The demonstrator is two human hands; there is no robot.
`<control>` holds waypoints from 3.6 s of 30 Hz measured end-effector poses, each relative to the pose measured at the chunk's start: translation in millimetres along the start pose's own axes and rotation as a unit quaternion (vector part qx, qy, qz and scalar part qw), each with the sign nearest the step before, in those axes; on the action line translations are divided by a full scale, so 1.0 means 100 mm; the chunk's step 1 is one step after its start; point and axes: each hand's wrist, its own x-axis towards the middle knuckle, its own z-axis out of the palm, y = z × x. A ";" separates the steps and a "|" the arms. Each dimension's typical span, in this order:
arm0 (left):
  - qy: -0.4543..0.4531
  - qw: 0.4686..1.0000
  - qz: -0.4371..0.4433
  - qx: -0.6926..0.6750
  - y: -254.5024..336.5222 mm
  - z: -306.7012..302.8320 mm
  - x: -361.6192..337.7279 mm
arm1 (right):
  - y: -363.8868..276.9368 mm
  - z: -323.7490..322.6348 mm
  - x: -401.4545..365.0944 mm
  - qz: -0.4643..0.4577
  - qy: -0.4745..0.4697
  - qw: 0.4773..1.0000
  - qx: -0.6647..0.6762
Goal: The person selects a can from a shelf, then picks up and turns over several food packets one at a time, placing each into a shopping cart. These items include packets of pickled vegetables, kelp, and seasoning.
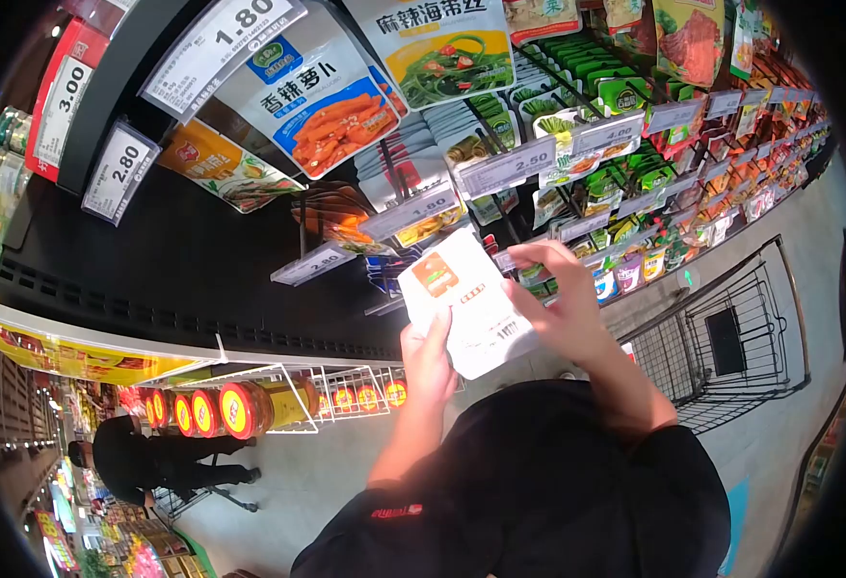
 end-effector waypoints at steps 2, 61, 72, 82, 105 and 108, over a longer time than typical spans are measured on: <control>-0.007 1.000 -0.020 -0.001 0.07 -0.02 0.05 | 0.09 -0.06 -0.05 0.133 -0.118 0.980 0.090; -0.665 0.512 -0.113 0.532 -3.31 0.32 -0.49 | 4.63 -1.30 -4.53 0.694 0.498 0.513 0.090; -0.630 0.500 -0.173 0.569 -3.40 0.23 -0.53 | 4.58 -0.94 -4.57 0.777 0.342 0.493 -0.189; -0.629 0.486 -0.152 0.588 -3.44 0.03 -0.66 | 4.44 -1.11 -4.36 0.779 0.361 0.511 -0.049; -0.448 0.643 -0.065 0.617 -1.79 -0.39 -0.40 | 2.21 -0.86 -2.17 0.335 0.300 0.886 0.116; -0.396 0.690 -0.049 0.604 -1.59 -0.57 -0.37 | 1.58 -0.49 -1.34 0.211 0.150 0.964 0.053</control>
